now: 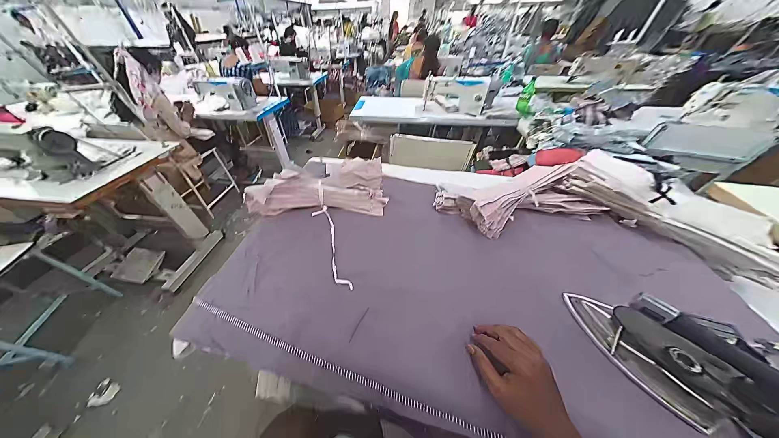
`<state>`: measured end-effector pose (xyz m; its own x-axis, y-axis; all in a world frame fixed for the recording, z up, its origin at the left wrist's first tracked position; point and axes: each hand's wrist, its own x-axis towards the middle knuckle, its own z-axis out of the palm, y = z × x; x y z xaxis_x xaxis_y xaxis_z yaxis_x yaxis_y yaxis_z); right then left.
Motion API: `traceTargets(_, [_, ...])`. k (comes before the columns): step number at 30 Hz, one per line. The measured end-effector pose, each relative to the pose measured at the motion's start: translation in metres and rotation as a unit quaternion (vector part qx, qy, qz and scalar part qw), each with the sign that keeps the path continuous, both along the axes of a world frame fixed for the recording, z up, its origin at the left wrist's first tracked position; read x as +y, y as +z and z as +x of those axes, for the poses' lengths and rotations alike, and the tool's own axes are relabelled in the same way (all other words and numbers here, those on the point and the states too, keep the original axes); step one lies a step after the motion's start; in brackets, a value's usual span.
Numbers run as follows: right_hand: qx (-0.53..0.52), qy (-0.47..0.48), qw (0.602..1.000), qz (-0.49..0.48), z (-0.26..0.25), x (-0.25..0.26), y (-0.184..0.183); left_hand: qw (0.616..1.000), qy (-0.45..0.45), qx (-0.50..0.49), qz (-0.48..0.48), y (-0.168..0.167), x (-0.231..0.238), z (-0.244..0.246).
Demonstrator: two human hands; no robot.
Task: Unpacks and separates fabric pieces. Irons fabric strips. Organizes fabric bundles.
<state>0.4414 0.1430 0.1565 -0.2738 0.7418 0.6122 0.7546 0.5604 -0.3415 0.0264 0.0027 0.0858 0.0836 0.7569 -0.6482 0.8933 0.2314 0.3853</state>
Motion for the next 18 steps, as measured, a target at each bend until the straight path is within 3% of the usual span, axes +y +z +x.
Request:
traceTargets(2, [0.017,0.014,1.0,-0.007,0.0,0.002,-0.002,0.995,-0.061,-0.009,0.073,0.009,0.001,0.002])
traceTargets(4, [0.023,0.019,0.999,-0.011,0.001,0.003,-0.001,0.977,-0.086,-0.105,0.164,0.042,0.012,0.01])
traceTargets(6, [0.027,0.017,0.999,-0.011,0.001,0.003,-0.001,0.932,-0.079,-0.267,0.233,0.087,0.03,0.018])
traceTargets(8, [0.027,0.014,1.0,-0.004,0.001,0.003,-0.002,0.893,-0.037,-0.311,0.323,0.122,0.06,0.018])
traceTargets(9, [0.026,0.013,1.0,-0.003,0.001,0.004,-0.002,0.884,-0.003,-0.268,0.382,0.131,0.082,0.014])
traceTargets(11, [0.024,0.011,1.0,0.0,0.001,0.003,-0.003,0.893,0.078,-0.086,0.434,0.134,0.135,-0.002])
traceTargets(13, [0.024,0.009,1.0,0.001,0.002,0.002,-0.003,0.918,0.118,0.043,0.376,0.132,0.187,-0.014])
traceTargets(15, [0.03,0.006,1.0,0.001,0.002,0.0,-0.002,0.936,0.122,0.065,0.323,0.132,0.221,-0.018])
traceTargets(18, [0.041,0.0,0.999,0.001,0.001,-0.002,-0.002,0.94,0.11,0.021,0.323,0.142,0.25,-0.025])
